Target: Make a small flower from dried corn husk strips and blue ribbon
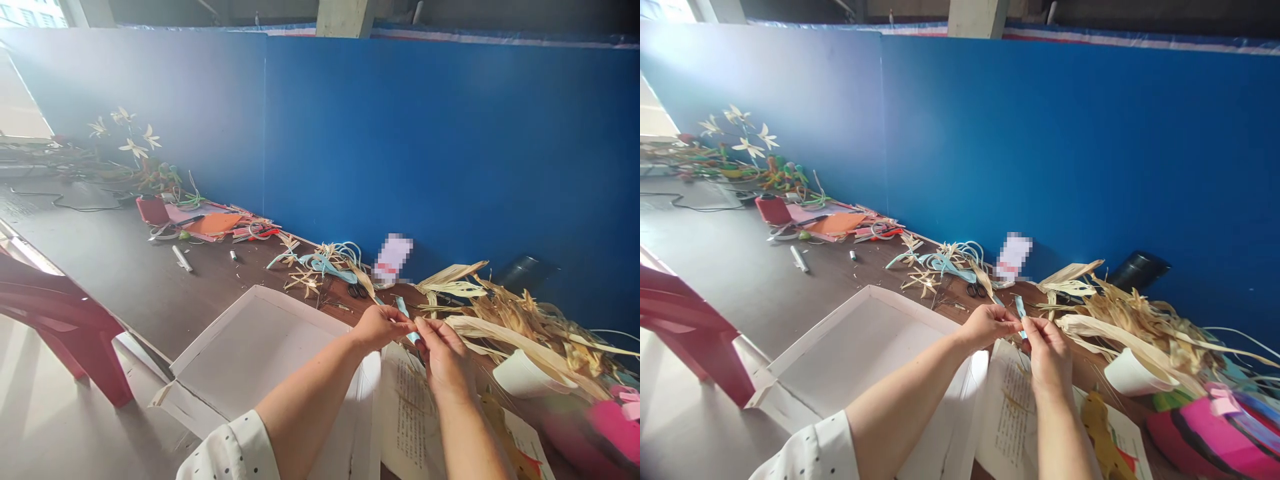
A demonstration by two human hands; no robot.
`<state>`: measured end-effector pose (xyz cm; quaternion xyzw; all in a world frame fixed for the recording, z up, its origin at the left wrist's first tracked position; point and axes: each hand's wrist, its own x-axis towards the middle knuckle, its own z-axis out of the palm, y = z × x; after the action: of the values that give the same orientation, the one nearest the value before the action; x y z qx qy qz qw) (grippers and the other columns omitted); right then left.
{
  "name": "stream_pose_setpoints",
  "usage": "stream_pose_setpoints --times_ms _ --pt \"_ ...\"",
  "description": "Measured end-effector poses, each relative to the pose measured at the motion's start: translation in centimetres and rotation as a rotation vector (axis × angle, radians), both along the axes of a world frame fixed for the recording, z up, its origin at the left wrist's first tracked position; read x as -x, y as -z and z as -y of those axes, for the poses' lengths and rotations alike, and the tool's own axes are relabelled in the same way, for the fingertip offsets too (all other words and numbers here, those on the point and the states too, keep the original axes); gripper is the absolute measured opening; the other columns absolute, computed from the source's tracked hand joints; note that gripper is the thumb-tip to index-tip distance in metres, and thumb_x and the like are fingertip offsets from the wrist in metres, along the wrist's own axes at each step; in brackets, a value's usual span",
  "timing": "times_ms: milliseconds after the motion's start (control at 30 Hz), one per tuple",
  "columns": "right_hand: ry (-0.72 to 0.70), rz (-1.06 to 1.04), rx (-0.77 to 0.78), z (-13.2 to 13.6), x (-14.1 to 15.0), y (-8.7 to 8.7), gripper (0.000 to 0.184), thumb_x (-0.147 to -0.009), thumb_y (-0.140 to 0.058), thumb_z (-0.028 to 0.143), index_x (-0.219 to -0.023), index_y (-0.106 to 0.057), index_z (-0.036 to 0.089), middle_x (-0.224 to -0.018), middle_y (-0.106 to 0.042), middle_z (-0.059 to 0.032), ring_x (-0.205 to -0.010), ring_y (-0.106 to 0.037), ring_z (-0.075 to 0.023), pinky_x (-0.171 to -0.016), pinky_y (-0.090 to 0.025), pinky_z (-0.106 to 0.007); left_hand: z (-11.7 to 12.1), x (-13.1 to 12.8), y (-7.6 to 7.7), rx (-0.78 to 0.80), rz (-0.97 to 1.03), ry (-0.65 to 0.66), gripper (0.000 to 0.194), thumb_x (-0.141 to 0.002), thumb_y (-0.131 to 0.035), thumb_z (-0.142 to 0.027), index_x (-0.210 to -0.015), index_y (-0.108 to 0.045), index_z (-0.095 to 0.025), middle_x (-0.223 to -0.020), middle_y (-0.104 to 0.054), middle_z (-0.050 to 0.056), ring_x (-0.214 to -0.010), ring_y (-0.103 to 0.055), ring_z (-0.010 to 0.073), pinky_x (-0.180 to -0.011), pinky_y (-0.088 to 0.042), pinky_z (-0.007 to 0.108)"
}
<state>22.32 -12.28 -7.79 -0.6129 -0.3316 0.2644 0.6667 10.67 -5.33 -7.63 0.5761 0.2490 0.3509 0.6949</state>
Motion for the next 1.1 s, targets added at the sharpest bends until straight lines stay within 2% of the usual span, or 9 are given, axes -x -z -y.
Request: stream_pose_setpoints --times_ms 233,500,633,767,833,933,1100 --pt "0.015 0.078 -0.002 0.1 0.2 -0.2 0.033 -0.064 -0.073 0.051 -0.077 -0.062 0.023 -0.066 -0.061 0.0012 -0.053 -0.049 -0.0141 -0.048 -0.038 -0.026 0.3 0.2 -0.7 0.047 -0.016 0.023 0.033 -0.059 -0.076 -0.038 -0.076 -0.070 -0.010 -0.060 -0.055 -0.002 -0.052 -0.039 0.0044 -0.053 -0.031 0.020" --pt "0.038 0.118 -0.002 0.2 0.4 -0.4 0.033 -0.064 -0.073 0.052 -0.079 -0.065 0.023 -0.065 -0.061 0.0008 -0.055 -0.050 -0.0152 -0.048 -0.039 -0.027 0.3 -0.1 -0.4 0.100 0.034 -0.008 0.030 -0.057 -0.077 -0.033 -0.074 -0.069 -0.009 -0.058 -0.054 -0.002 -0.052 -0.040 0.0045 -0.052 -0.031 0.020" --pt "0.051 0.161 0.035 0.4 0.4 -0.7 0.038 -0.065 -0.073 0.053 -0.087 -0.069 0.022 -0.072 -0.064 -0.0011 -0.058 -0.051 -0.0147 -0.050 -0.040 -0.026 0.4 0.0 -0.5 0.087 0.046 -0.052 0.026 -0.060 -0.075 -0.031 -0.072 -0.068 -0.009 -0.056 -0.052 -0.003 -0.050 -0.038 0.0035 -0.050 -0.029 0.020" --pt "0.097 0.151 0.011 0.4 0.1 -1.1 0.049 -0.067 -0.071 0.054 -0.106 -0.069 0.023 -0.082 -0.064 -0.0024 -0.055 -0.045 -0.0108 -0.047 -0.036 -0.023 0.5 0.2 -1.0 0.090 0.021 -0.138 0.026 -0.063 -0.074 -0.034 -0.070 -0.066 -0.010 -0.053 -0.048 -0.004 -0.047 -0.034 0.0032 -0.048 -0.027 0.020" --pt "0.162 0.118 -0.071 0.4 -0.1 -1.5 0.052 -0.070 -0.069 0.054 -0.111 -0.067 0.022 -0.081 -0.062 -0.0020 -0.051 -0.040 -0.0082 -0.044 -0.033 -0.021 0.4 0.0 -0.9 0.097 0.003 -0.211 0.022 -0.066 -0.072 -0.031 -0.069 -0.065 -0.011 -0.053 -0.048 -0.004 -0.047 -0.035 0.0032 -0.048 -0.027 0.019" --pt "0.229 0.090 -0.187 0.8 -0.3 -2.4 0.046 -0.070 -0.071 0.048 -0.107 -0.068 0.019 -0.080 -0.061 -0.0024 -0.051 -0.039 -0.0067 -0.045 -0.033 -0.021 0.3 -0.4 -0.4 0.068 -0.012 -0.292 0.013 -0.068 -0.068 -0.024 -0.069 -0.065 -0.011 -0.054 -0.051 -0.004 -0.048 -0.038 0.0036 -0.048 -0.028 0.018" --pt "0.217 0.045 -0.283 2.2 0.5 -5.3 0.034 -0.069 -0.074 0.038 -0.096 -0.070 0.017 -0.077 -0.060 -0.0018 -0.051 -0.038 -0.0059 -0.045 -0.033 -0.020 0.0 -0.8 0.7 -0.002 0.030 -0.310 0.012 -0.069 -0.065 -0.024 -0.071 -0.066 -0.012 -0.057 -0.053 -0.003 -0.051 -0.041 0.0045 -0.050 -0.031 0.018"
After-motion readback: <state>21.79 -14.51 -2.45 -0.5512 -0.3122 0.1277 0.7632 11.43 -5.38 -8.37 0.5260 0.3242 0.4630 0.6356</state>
